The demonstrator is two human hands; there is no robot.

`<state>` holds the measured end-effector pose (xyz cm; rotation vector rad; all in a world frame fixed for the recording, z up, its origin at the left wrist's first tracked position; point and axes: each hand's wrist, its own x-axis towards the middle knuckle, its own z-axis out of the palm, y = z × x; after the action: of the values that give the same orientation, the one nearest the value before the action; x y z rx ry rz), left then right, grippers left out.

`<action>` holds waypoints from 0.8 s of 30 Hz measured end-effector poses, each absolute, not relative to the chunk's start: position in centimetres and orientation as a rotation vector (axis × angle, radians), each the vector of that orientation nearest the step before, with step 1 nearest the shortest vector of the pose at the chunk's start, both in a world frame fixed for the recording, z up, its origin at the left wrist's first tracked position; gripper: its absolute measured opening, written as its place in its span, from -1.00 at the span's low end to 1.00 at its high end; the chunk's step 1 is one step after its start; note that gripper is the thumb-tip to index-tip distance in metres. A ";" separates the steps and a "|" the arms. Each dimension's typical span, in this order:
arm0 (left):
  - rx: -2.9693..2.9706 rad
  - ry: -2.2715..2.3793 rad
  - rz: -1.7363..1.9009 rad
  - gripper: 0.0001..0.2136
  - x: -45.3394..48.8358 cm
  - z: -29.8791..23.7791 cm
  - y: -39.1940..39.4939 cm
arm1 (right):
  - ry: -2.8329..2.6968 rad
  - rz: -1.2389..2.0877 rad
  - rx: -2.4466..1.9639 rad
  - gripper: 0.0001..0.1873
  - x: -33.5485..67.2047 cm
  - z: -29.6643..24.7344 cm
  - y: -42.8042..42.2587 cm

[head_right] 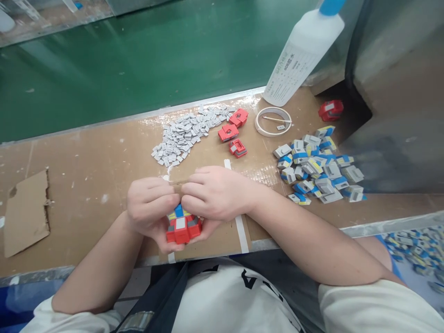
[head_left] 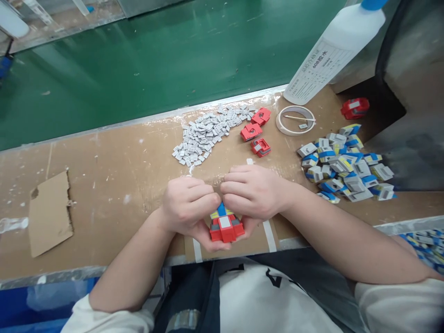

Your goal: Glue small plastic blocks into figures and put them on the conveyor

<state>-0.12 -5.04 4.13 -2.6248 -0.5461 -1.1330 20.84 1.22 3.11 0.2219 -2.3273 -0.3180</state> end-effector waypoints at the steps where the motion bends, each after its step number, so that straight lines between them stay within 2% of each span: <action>1: -2.632 -0.539 -1.139 -0.46 -0.1 4.1 -5.1 | -2.326 -0.301 0.232 -0.45 20.8 3.0 1.2; 9: -2.647 -0.541 -1.116 -0.48 -0.3 3.8 -5.2 | -2.329 -0.269 0.261 -0.45 20.9 2.9 1.3; 15: -2.605 -0.628 -1.086 -0.47 -0.9 3.5 -3.6 | -2.298 -0.434 0.089 -0.47 21.8 3.4 3.0; 20: -2.833 -0.807 -1.267 -0.41 -1.6 2.9 -2.7 | -2.221 -0.569 -0.119 -0.36 22.2 3.3 4.0; 24: -3.133 -1.090 -1.523 -0.39 -1.6 2.4 -2.7 | -2.092 -0.526 -0.219 -0.31 21.3 2.9 3.0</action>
<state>-1.61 -2.73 2.39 -3.1332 -1.0901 -1.5228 21.31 3.03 2.91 -0.2193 -2.0920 -0.5260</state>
